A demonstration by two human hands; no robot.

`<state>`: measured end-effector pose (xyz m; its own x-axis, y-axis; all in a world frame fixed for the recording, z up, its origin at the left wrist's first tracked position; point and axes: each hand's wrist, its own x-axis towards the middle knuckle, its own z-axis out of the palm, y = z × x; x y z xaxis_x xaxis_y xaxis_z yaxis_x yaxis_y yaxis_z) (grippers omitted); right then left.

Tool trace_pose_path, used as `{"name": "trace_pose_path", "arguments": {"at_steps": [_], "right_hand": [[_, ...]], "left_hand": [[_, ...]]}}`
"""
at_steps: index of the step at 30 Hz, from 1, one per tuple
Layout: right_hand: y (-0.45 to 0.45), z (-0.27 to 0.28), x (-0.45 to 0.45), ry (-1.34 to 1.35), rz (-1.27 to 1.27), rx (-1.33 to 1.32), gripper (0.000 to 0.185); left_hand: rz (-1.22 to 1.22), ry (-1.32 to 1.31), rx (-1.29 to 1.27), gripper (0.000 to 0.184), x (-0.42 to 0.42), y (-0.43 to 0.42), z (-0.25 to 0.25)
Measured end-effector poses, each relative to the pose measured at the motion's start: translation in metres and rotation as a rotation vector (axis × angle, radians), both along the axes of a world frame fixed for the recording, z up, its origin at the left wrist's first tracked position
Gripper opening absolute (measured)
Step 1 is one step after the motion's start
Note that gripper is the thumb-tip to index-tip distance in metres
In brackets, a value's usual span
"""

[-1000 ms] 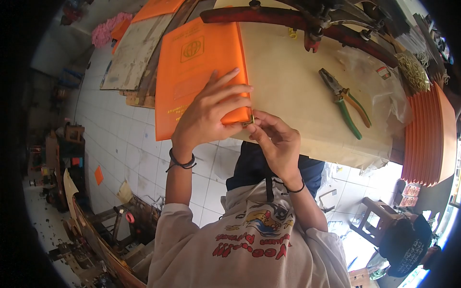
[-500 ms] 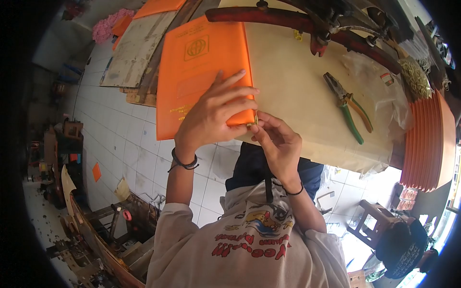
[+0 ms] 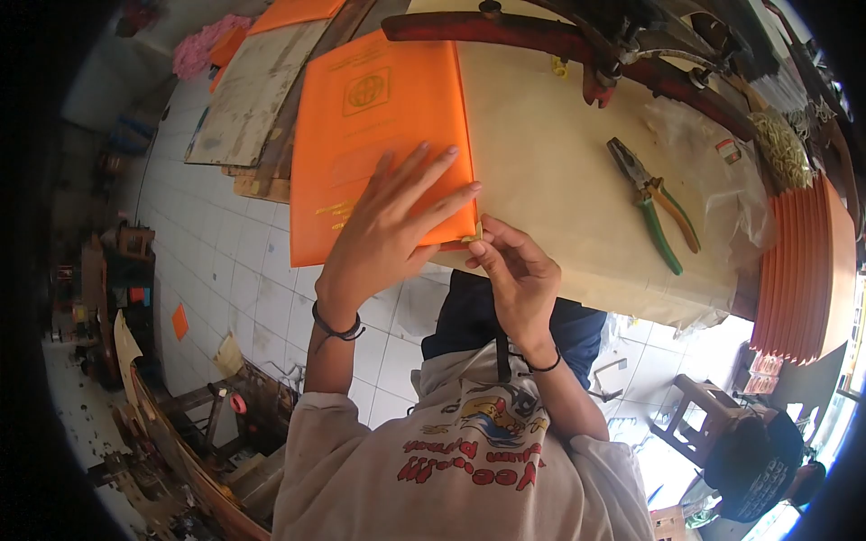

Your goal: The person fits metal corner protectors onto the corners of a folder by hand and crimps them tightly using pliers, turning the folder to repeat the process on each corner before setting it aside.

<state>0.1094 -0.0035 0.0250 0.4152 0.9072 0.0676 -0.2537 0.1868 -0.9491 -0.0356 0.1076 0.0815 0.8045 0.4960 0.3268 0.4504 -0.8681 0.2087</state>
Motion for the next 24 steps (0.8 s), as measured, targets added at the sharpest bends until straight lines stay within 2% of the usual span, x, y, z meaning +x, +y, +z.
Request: {"name": "trace_pose_path", "arguments": {"at_steps": [2, 5, 12, 18, 24], "right_hand": [[0.000, -0.001, -0.001, -0.026, -0.012, 0.009, 0.030], [0.001, -0.003, -0.001, -0.046, -0.007, 0.021, 0.030], [0.000, -0.008, 0.000, -0.071, 0.016, 0.049, 0.024], [-0.002, -0.004, -0.001, 0.000, -0.026, -0.004, 0.029], [-0.005, -0.006, 0.001, -0.073, 0.024, 0.003, 0.029]], "left_hand": [[0.044, 0.012, 0.034, 0.074, -0.003, -0.003, -0.005], [0.054, 0.033, 0.142, 0.072, -0.005, -0.004, -0.014], [0.048, 0.077, 0.186, 0.067, -0.006, -0.005, -0.020], [0.049, 0.097, 0.178, 0.067, -0.007, -0.006, -0.016], [0.044, 0.066, 0.195, 0.069, -0.005, -0.005, -0.014]]}}
